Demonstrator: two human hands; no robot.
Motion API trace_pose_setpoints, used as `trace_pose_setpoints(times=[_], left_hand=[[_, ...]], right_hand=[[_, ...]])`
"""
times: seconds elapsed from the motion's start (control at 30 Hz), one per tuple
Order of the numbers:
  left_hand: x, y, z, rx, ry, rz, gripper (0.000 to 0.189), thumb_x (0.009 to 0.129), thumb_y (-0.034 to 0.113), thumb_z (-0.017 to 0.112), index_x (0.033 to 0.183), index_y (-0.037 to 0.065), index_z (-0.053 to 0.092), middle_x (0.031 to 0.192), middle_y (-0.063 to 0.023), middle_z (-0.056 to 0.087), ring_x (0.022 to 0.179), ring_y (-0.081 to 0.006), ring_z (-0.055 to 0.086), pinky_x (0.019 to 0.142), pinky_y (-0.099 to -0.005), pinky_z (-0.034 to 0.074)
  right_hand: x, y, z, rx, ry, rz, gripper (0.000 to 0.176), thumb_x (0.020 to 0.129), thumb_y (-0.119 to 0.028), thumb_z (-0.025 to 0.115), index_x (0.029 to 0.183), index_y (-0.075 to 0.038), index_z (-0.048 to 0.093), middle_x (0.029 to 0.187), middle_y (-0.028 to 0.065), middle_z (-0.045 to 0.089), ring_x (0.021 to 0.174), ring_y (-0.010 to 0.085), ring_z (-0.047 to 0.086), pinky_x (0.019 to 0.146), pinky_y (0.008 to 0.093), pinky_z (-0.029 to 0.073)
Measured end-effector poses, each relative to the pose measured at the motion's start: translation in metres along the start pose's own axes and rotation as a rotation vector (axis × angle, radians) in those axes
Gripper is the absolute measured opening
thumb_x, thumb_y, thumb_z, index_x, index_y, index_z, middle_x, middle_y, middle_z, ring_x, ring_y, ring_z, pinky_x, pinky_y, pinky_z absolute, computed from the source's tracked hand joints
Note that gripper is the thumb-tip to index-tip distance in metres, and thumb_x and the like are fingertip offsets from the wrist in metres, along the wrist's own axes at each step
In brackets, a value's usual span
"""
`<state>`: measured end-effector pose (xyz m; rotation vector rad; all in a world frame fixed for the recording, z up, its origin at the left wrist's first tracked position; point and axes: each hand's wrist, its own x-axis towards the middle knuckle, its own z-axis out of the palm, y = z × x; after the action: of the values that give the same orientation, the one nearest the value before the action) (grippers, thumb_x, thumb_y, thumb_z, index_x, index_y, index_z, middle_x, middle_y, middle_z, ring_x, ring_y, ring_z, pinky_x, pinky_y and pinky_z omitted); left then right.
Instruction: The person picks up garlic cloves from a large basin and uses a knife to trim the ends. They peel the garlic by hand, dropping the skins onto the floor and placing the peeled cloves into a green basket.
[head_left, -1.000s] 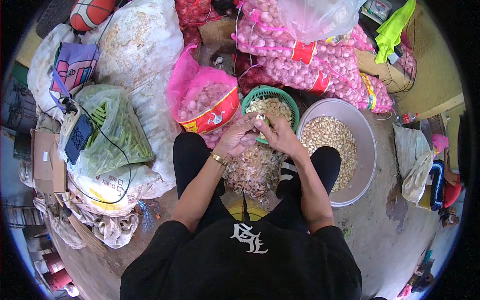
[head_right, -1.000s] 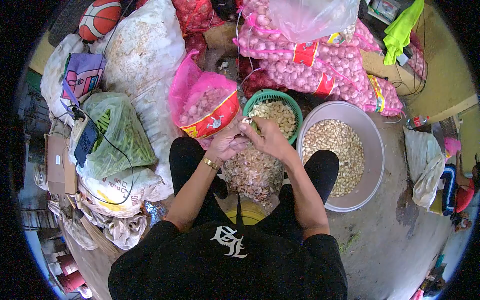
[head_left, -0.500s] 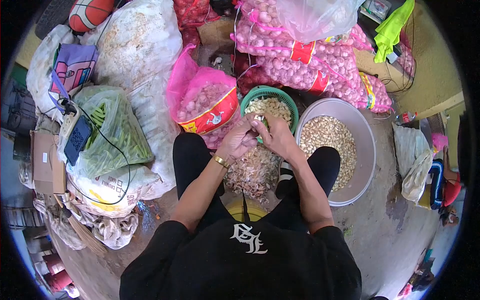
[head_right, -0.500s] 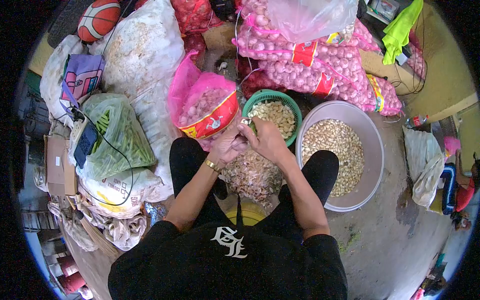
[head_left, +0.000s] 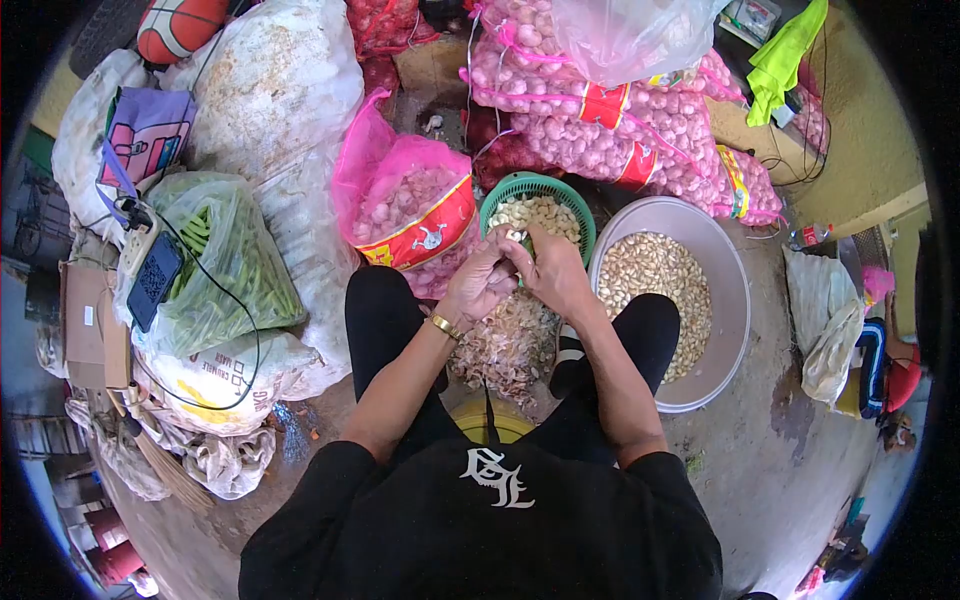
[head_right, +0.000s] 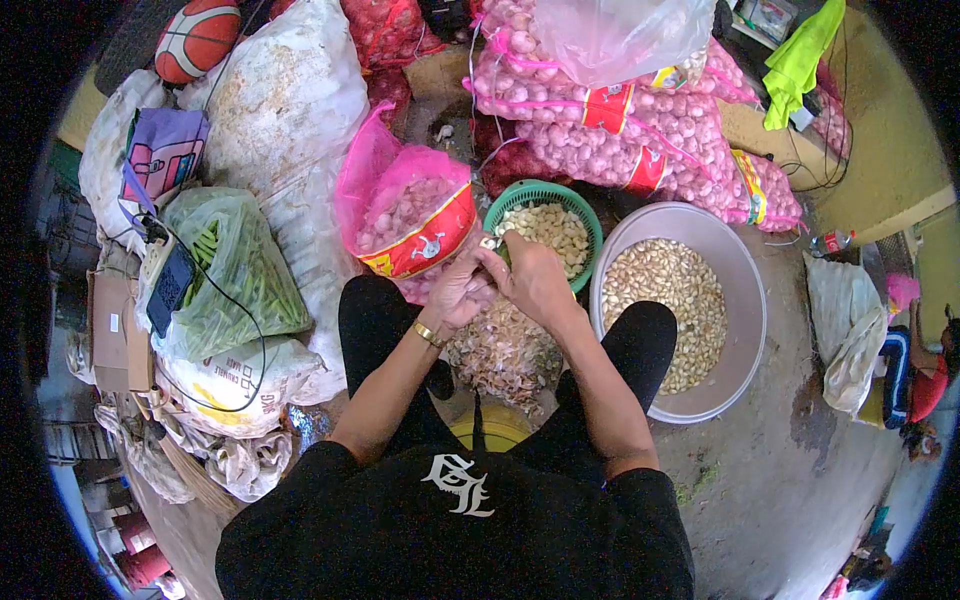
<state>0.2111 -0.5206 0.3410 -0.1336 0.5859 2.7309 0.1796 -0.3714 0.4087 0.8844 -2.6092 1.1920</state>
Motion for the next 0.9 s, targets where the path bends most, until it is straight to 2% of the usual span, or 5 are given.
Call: trace_pose_setpoints(times=[0.2,0.4,0.47,0.67,0.9], left_hand=[[0.0,-0.001,0.002,0.048,-0.046,0.001,0.014,0.095,0.022,0.063,0.105,0.021,0.052,0.081,0.0095,0.057,0.05,0.0015,0.038,0.044,-0.0147,0.026],[-0.005,0.004,0.021,0.059,-0.077,0.056,0.026,0.097,0.025,0.06,0.12,0.017,0.053,0.084,0.0066,0.058,0.047,0.0011,0.034,0.043,-0.015,0.025],[-0.005,0.005,0.023,0.069,-0.115,0.028,0.031,0.097,0.025,0.06,0.125,0.015,0.052,0.084,0.0054,0.058,0.046,0.0006,0.034,0.041,-0.016,0.025],[0.0,-0.001,0.011,0.093,-0.035,0.086,0.025,0.097,0.023,0.06,0.119,0.013,0.056,0.082,0.0041,0.058,0.045,0.0001,0.035,0.04,-0.0167,0.025],[0.0,-0.001,0.01,0.106,-0.077,0.112,0.018,0.097,0.021,0.06,0.113,0.013,0.058,0.082,0.003,0.06,0.045,0.0004,0.035,0.04,-0.0164,0.025]], right_hand=[[0.0,0.003,-0.004,-0.037,-0.026,-0.012,0.043,0.093,-0.04,0.06,0.087,0.002,0.053,0.07,0.0282,0.059,0.069,0.048,0.06,0.06,0.0516,0.047],[0.005,0.001,-0.009,0.069,-0.065,-0.036,0.043,0.094,-0.039,0.059,0.087,0.004,0.056,0.071,0.0287,0.059,0.071,0.0474,0.06,0.063,0.0503,0.047],[0.006,0.001,-0.008,0.265,-0.056,0.019,0.044,0.094,-0.038,0.059,0.087,0.005,0.057,0.072,0.029,0.059,0.069,0.0473,0.059,0.063,0.0495,0.047],[0.003,0.011,-0.001,0.126,-0.045,-0.001,0.045,0.095,-0.039,0.058,0.082,0.005,0.055,0.067,0.0287,0.057,0.068,0.0476,0.059,0.063,0.0506,0.046],[0.003,0.006,-0.005,0.026,-0.017,-0.019,0.046,0.093,-0.041,0.059,0.081,0.003,0.053,0.067,0.0285,0.057,0.067,0.0482,0.058,0.06,0.0525,0.045]])
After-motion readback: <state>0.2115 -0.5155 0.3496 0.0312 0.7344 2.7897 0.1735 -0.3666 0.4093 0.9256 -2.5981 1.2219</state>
